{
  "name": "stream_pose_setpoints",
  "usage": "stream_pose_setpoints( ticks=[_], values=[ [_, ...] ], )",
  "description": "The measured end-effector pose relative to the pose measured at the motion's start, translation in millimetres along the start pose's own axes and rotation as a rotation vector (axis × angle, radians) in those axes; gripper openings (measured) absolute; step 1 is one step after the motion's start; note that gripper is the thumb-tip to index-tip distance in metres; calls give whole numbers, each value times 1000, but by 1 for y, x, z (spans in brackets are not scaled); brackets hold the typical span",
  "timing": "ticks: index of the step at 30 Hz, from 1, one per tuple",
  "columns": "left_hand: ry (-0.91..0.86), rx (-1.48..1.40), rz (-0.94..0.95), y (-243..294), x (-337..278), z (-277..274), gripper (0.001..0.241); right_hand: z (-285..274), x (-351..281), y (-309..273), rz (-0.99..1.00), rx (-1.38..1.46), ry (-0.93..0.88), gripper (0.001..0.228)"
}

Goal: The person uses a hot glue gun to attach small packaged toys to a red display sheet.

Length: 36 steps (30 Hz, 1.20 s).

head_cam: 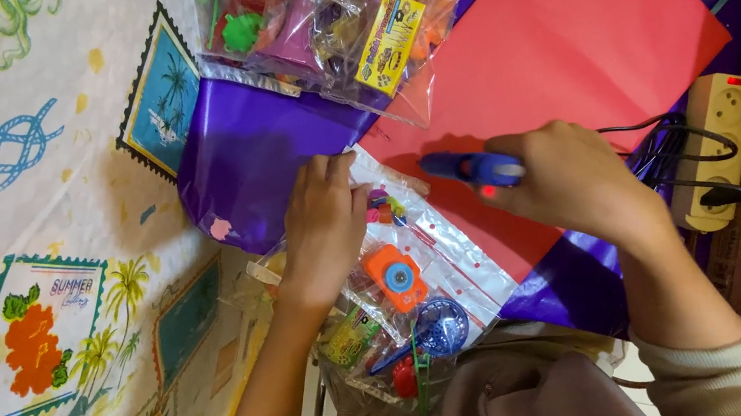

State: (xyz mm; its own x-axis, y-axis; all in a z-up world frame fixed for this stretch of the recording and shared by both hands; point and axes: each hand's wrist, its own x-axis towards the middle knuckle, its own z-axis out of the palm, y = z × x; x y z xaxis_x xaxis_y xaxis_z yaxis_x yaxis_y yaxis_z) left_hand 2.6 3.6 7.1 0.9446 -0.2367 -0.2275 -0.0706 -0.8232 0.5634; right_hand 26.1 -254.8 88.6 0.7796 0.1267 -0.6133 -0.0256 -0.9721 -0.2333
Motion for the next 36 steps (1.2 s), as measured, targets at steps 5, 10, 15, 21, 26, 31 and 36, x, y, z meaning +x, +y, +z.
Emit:
stream_pose_setpoints(
  ticks=[5, 10, 15, 21, 26, 31, 36],
  values=[
    [-6, 55, 49, 2, 4, 0, 36, 19, -20, 33, -163, 337, 163, 56],
    [-28, 99, 118, 5, 9, -8, 38, 50, -20, 46, -307, 563, 302, 34],
    [-54, 96, 137, 5, 17, -9, 36, 60, -18, 37, -272, 672, 422, 19],
    [-59, 52, 189, 3, 28, 2, 38, 71, -10, 34, -348, 736, 472, 16],
    [-63, 87, 191, 0, 32, 9, 37, 74, -7, 34, -359, 748, 470, 16],
    [-50, 142, 198, -1, 31, 13, 38, 76, -4, 36, -367, 758, 458, 20],
    [38, 230, 222, -5, 30, 22, 36, 80, -1, 39, -373, 773, 446, 18]
  ],
)
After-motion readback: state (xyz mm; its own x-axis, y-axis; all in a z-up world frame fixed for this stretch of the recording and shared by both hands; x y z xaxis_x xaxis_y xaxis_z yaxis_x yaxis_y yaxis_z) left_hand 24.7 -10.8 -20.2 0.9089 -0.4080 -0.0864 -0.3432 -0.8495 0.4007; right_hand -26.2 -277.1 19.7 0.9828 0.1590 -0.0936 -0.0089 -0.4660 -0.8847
